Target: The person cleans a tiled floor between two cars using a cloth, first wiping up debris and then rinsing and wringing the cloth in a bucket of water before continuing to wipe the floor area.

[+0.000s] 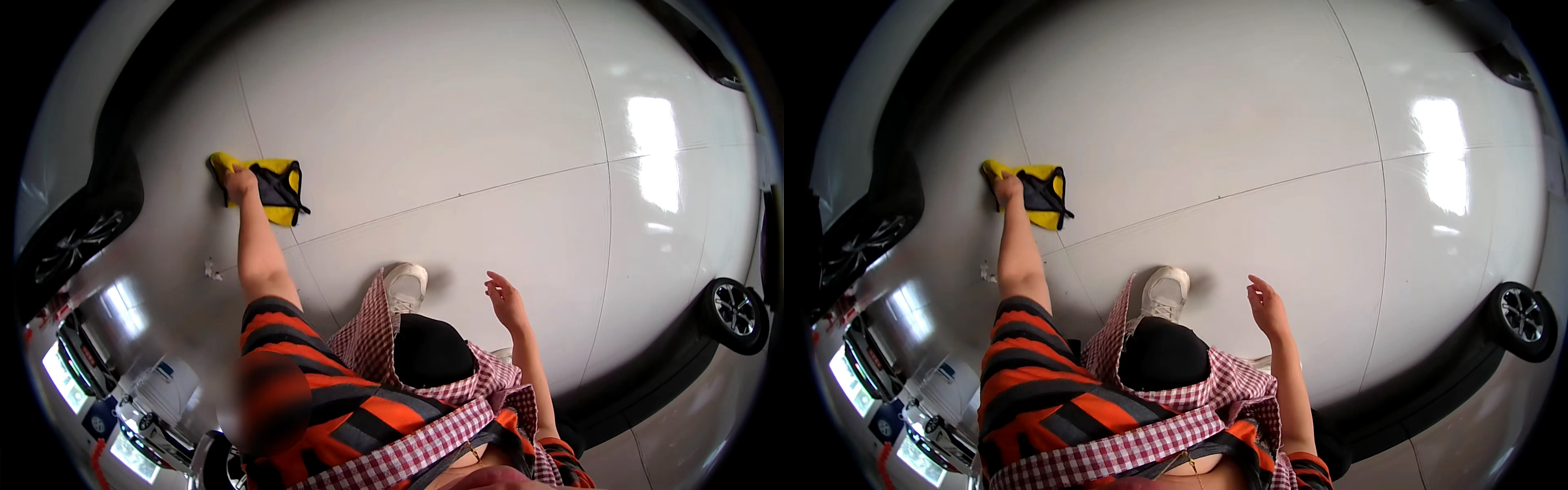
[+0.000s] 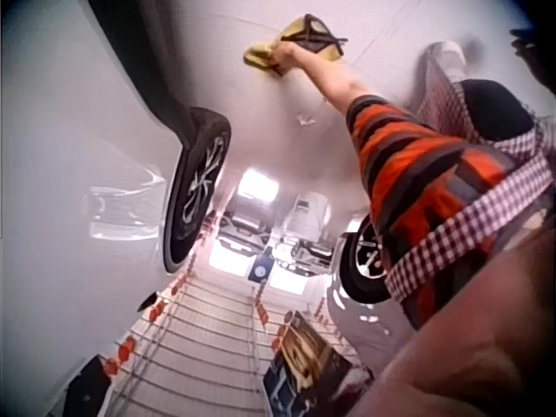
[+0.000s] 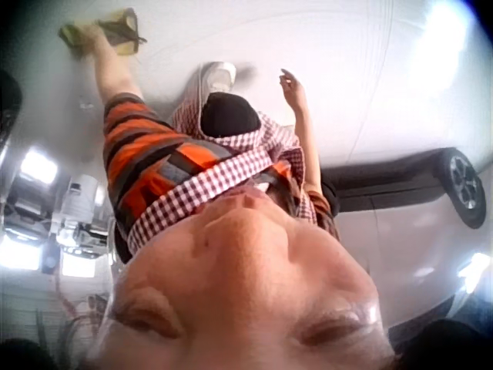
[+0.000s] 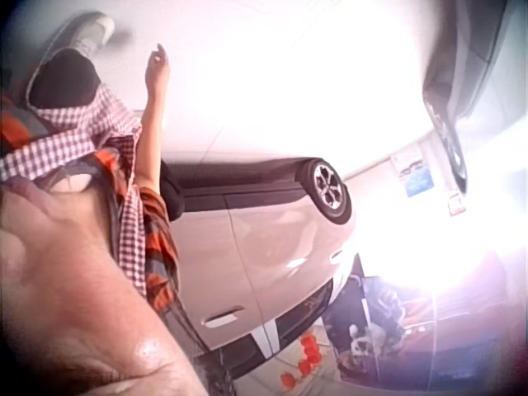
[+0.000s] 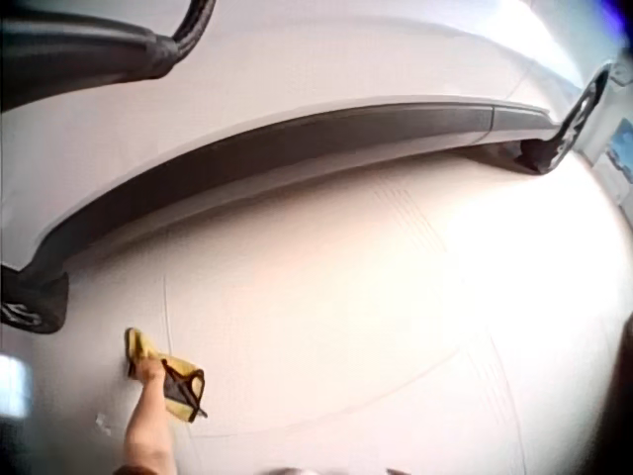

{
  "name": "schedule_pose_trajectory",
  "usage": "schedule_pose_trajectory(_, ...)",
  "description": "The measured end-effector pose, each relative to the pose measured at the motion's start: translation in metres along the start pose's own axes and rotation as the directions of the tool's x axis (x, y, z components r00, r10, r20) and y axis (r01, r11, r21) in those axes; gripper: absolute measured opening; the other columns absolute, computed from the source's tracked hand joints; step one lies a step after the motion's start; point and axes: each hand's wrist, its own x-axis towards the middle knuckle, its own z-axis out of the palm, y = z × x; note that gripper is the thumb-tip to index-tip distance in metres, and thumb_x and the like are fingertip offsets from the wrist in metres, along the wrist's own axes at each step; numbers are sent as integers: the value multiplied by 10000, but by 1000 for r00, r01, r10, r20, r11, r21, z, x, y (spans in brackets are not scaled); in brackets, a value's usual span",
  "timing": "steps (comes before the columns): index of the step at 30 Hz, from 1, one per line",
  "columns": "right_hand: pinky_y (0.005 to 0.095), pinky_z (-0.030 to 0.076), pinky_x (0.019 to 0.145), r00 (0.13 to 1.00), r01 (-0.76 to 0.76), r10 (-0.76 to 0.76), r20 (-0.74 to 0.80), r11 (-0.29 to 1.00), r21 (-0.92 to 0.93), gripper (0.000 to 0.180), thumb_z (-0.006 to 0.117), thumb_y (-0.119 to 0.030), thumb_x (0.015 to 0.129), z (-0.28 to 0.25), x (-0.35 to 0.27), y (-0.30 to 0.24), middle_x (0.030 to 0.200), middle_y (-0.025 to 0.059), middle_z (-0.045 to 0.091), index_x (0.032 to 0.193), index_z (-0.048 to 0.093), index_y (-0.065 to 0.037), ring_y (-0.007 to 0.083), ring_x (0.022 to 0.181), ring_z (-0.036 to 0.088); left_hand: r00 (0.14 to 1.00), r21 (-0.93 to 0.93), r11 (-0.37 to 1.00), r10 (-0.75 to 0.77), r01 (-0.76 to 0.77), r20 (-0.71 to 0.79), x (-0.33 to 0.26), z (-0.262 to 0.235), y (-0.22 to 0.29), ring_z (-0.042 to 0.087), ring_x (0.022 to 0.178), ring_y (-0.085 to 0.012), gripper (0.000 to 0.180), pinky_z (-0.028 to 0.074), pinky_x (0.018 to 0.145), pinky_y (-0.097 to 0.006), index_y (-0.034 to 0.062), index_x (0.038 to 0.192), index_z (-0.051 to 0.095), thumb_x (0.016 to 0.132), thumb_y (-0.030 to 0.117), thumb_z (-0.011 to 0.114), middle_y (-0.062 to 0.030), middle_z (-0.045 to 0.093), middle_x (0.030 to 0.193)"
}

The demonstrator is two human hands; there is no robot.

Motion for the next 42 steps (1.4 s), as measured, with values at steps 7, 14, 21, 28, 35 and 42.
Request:
schedule_pose_trajectory(7, 295, 496, 770, 998, -32, 26, -60, 993, -110, 337, 497, -178, 913, -17, 4, 24, 985, 113, 645, 1225, 525, -53, 199, 870, 636, 695, -289, 670, 719, -684, 20, -181, -73, 82, 575, 817, -311, 320, 478, 677, -410, 100, 1121, 556, 815, 189, 586, -96, 579, 988)
schedule_pose_trajectory(14, 288, 490, 715, 994, 13, -22, -110, 996, -84, 340, 507, -185, 908, -28, 7, 29, 901, 83, 629, 1219, 532, -48, 162, 803, 620, -254, -234, -243, 967, -941, 15, -434, 19, 90, 509, 900, -251, 492, 462, 602, -381, 172, 1313, 445, 822, 151, 478, -73, 475, 1269)
schedule_pose_trajectory(21, 295, 491, 721, 995, 38, -46, -85, 994, -102, 342, 504, -197, 912, -21, 4, 26, 949, 96, 641, 1223, 531, -58, 171, 836, 623, 200, -390, 214, 977, -896, 78, -308, 55, 63, 514, 931, -279, 505, 429, 841, -380, 256, 1221, 541, 749, 75, 535, -91, 525, 1181)
schedule_pose_trajectory(28, 293, 498, 753, 998, 9, -18, -65, 991, -134, 353, 519, -203, 909, -17, 17, 26, 1001, 134, 643, 1224, 523, -44, 195, 880, 639, 829, 176, 811, 557, -557, 55, -20, -2, -9, 574, 927, -321, 359, 486, 724, -439, 166, 1193, 529, 838, 214, 556, -130, 539, 1078)
schedule_pose_trajectory(35, 378, 442, 889, 951, 101, -163, -261, 966, -237, 436, 562, -197, 865, -38, 43, 19, 1246, 166, 482, 1286, 469, -137, 295, 1030, 539, 344, -152, 312, 890, -938, -298, -198, -52, 100, 546, 855, -314, 562, 463, 724, -413, 100, 1289, 468, 746, 37, 599, -143, 543, 995)
schedule_pose_trajectory(42, 570, 152, 1060, 950, -155, -15, -313, 845, -511, 749, 513, -451, 871, -71, 109, -3, 1511, 154, -57, 1455, 77, -276, 395, 1380, -22, -476, -250, -449, 877, -858, 62, -412, 52, 180, 206, 1323, -295, 496, 259, 932, -651, 311, 1324, 428, 844, 317, 551, 23, 315, 1437)
